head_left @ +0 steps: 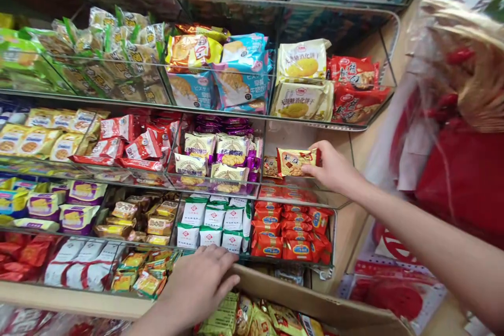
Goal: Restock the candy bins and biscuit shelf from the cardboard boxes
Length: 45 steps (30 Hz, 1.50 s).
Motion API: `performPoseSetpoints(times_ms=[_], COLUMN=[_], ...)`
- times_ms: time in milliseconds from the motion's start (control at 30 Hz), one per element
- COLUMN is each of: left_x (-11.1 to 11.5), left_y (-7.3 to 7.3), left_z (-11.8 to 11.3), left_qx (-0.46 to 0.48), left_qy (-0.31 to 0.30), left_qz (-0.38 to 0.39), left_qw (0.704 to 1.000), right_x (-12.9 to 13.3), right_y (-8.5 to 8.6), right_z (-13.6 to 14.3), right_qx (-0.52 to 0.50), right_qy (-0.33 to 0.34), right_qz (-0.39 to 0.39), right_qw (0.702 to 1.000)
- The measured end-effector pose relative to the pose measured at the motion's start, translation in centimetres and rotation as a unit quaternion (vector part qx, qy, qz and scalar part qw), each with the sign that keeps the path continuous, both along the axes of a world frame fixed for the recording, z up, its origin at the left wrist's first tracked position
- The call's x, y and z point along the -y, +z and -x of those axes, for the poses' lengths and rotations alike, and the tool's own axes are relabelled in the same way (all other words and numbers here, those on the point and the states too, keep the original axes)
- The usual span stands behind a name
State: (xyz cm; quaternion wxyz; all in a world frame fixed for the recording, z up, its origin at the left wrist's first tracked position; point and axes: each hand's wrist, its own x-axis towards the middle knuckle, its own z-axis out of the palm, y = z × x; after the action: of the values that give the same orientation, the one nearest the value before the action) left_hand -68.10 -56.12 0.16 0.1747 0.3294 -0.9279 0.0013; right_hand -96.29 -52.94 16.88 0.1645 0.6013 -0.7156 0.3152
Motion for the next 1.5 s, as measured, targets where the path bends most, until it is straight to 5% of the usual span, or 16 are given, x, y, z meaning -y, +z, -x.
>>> performPoseSetpoints(times_ms=[233, 567, 867, 1000, 1100, 1200, 1300, 1400, 1500], left_x=[-0.9, 0.2, 0.4, 0.6, 0.4, 0.2, 0.0, -0.1, -0.2], left_y=[-0.7, -1.1, -0.8, -0.9, -1.2, -1.5, -1.7, -1.8, -1.7], left_z=[-0.2, 0.2, 0.5, 0.5, 0.4, 0.4, 0.5, 0.6, 0.8], left_qx=[-0.004, 0.002, 0.041, 0.053, 0.058, 0.065, 0.076, 0.081, 0.084], left_qy=[0.028, 0.005, -0.018, -0.027, -0.028, -0.026, -0.017, -0.013, -0.010], left_qz=[0.009, -0.027, -0.027, -0.016, 0.003, 0.025, 0.046, 0.061, 0.075], left_qw=[1.000, 1.000, 0.999, 0.998, 0.998, 0.997, 0.996, 0.995, 0.994], right_x=[9.3, 13.0, 12.6, 11.9, 9.5, 3.8, -3.8, -10.7, -14.1], right_y=[-0.8, -3.0, -3.5, -2.4, -0.5, 0.2, -3.2, -10.7, -19.3], right_z=[-0.1, 1.0, 1.2, 1.4, 0.5, -1.7, -4.3, -5.5, -4.3], right_qx=[-0.040, -0.065, -0.007, -0.003, -0.095, -0.229, -0.223, -0.237, -0.106], right_qy=[-0.004, -0.035, -0.032, -0.054, -0.024, 0.050, 0.101, 0.318, 0.264], right_qz=[-0.155, -0.158, -0.182, -0.173, -0.097, 0.031, 0.046, -0.092, -0.304], right_qw=[0.987, 0.985, 0.983, 0.983, 0.990, 0.972, 0.968, 0.913, 0.909])
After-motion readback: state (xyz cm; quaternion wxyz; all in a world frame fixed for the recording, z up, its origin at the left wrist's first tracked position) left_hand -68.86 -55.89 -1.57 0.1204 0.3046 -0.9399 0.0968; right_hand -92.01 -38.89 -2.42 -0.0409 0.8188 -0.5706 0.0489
